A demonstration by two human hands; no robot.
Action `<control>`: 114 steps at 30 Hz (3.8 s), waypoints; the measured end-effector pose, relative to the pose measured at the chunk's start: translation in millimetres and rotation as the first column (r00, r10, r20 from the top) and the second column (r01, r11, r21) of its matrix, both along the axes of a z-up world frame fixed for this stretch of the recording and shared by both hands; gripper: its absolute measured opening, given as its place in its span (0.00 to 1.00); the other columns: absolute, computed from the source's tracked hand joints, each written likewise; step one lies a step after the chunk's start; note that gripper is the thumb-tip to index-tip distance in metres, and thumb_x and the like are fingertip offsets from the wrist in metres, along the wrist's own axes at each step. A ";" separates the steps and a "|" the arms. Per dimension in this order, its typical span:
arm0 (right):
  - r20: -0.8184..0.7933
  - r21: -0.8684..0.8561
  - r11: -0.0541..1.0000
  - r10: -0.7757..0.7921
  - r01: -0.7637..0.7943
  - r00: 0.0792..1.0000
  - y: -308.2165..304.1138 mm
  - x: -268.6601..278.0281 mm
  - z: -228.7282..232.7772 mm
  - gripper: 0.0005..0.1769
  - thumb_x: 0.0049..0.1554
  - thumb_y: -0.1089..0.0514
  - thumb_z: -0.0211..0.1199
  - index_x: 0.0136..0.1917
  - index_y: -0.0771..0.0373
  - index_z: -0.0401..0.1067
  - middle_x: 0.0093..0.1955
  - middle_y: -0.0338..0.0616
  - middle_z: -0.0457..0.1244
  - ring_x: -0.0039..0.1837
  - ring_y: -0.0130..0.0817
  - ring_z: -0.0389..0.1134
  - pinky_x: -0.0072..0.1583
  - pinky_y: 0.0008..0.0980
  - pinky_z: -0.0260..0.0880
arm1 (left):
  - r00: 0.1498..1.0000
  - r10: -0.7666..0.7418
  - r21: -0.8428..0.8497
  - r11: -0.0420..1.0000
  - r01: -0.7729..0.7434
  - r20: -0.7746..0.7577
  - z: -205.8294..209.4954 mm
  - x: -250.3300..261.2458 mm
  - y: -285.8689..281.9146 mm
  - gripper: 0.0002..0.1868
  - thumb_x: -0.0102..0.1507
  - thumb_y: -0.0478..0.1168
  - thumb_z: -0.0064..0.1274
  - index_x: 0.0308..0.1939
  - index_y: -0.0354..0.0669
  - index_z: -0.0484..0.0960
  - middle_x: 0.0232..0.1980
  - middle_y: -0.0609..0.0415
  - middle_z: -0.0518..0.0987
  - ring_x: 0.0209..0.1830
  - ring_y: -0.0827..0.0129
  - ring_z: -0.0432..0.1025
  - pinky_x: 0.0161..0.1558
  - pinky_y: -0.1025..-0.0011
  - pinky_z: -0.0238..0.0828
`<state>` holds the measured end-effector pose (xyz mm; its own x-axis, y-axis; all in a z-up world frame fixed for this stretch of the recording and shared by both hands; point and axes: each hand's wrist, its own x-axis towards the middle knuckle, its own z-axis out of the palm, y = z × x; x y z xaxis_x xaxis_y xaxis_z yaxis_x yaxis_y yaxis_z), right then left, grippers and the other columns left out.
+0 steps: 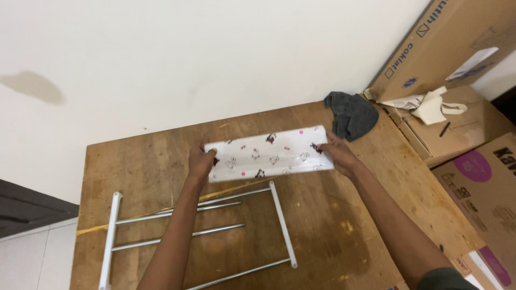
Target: The person disassembles a small three-tiered fabric shelf unit by removing the top shelf, then taking apart the frame and fabric layers on a wooden table. They remove metal rods and plastic connectors one by one, placing them on the table.
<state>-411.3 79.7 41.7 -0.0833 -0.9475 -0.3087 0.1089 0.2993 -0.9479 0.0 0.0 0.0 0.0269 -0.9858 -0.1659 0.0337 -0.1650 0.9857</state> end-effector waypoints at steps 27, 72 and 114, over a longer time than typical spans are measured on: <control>-0.978 -0.089 0.898 0.002 -0.432 0.207 -43.5 -7.5 -180.0 0.30 0.61 0.44 0.59 0.74 0.48 0.64 0.82 0.59 0.46 0.81 0.60 0.44 0.74 0.67 0.37 | 0.294 -0.142 0.043 0.947 0.319 0.945 -119.0 -106.2 50.2 0.24 0.64 0.42 0.52 0.64 0.46 0.74 0.72 0.47 0.64 0.76 0.49 0.53 0.71 0.44 0.49; -0.927 0.288 0.902 0.347 -0.322 0.141 -63.1 11.4 -205.4 0.38 0.59 0.29 0.51 0.77 0.43 0.54 0.84 0.55 0.39 0.81 0.71 0.39 0.72 0.72 0.47 | 0.368 -0.209 0.208 0.977 0.045 0.906 -91.5 78.2 234.0 0.34 0.66 0.50 0.46 0.75 0.51 0.57 0.81 0.48 0.51 0.83 0.45 0.36 0.74 0.33 0.31; -0.313 -0.171 0.983 -0.123 0.072 0.942 158.6 214.8 -19.4 0.18 0.63 0.57 0.52 0.66 0.61 0.67 0.41 0.39 0.65 0.36 0.24 0.60 0.37 0.29 0.62 | 0.483 -0.015 -0.344 0.682 0.645 0.876 24.0 -61.5 142.0 0.11 0.70 0.45 0.47 0.45 0.43 0.80 0.31 0.48 0.79 0.31 0.52 0.76 0.32 0.54 0.70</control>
<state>-196.5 238.2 22.4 -0.2477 -0.9636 -0.1000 -0.1877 0.1491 -0.9708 -61.5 142.0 24.0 -0.5251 -0.7941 0.3062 -0.6738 0.6076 0.4205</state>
